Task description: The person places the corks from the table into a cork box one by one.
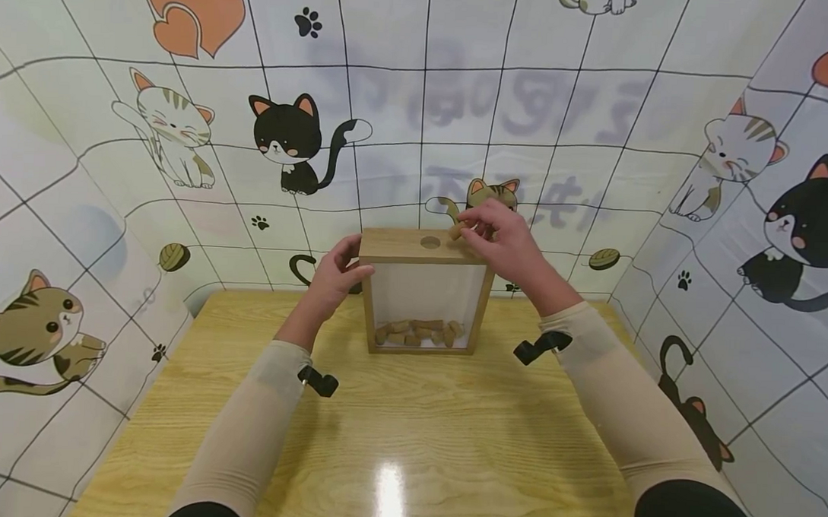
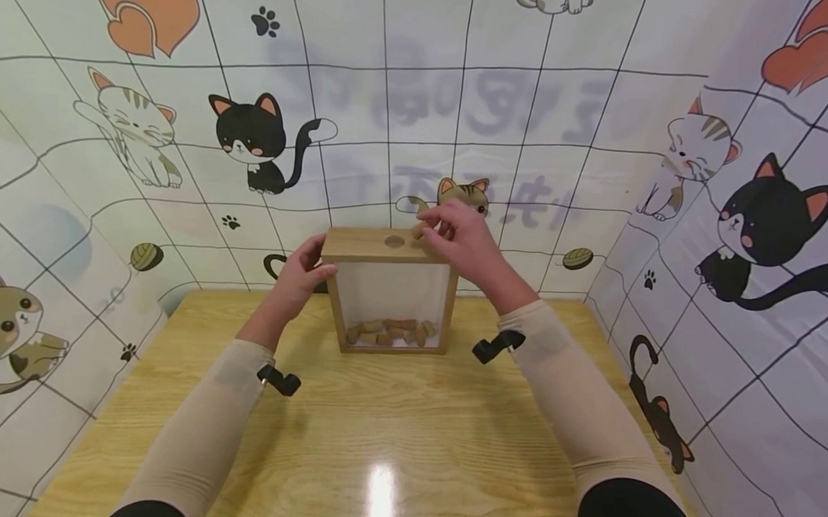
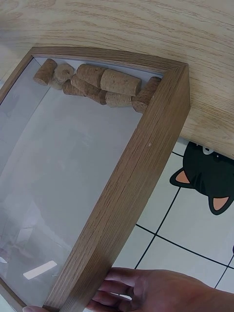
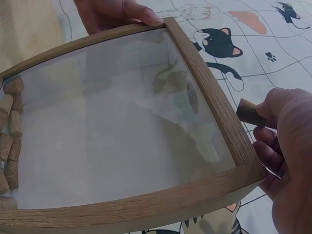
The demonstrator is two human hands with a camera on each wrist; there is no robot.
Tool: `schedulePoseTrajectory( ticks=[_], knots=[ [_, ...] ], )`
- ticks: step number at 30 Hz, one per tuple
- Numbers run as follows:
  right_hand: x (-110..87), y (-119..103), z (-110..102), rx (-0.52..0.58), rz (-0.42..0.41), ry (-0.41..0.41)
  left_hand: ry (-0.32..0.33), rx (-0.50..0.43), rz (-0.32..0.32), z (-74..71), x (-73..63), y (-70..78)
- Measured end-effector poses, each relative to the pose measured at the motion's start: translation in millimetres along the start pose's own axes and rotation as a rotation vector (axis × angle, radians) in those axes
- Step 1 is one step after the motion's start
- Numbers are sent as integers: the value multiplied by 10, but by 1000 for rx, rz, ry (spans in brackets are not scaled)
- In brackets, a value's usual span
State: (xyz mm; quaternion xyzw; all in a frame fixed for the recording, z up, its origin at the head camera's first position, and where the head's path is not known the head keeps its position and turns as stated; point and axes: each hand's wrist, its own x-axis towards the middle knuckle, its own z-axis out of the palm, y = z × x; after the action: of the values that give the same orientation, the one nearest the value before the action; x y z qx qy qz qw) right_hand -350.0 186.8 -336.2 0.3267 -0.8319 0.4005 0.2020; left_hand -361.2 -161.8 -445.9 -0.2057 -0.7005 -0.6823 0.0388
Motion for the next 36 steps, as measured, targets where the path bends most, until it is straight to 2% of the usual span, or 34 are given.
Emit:
schedulePoseTrajectory(
  ticks=[9, 25, 36],
  knots=[
    [52, -85, 37, -22, 4, -84, 0, -4, 8, -13, 17, -25],
    [160, -108, 145, -52, -42, -135, 5, 14, 1, -7, 23, -20],
    [188, -146, 188, -133, -67, -176, 5, -1, 11, -7, 31, -33]
  ],
)
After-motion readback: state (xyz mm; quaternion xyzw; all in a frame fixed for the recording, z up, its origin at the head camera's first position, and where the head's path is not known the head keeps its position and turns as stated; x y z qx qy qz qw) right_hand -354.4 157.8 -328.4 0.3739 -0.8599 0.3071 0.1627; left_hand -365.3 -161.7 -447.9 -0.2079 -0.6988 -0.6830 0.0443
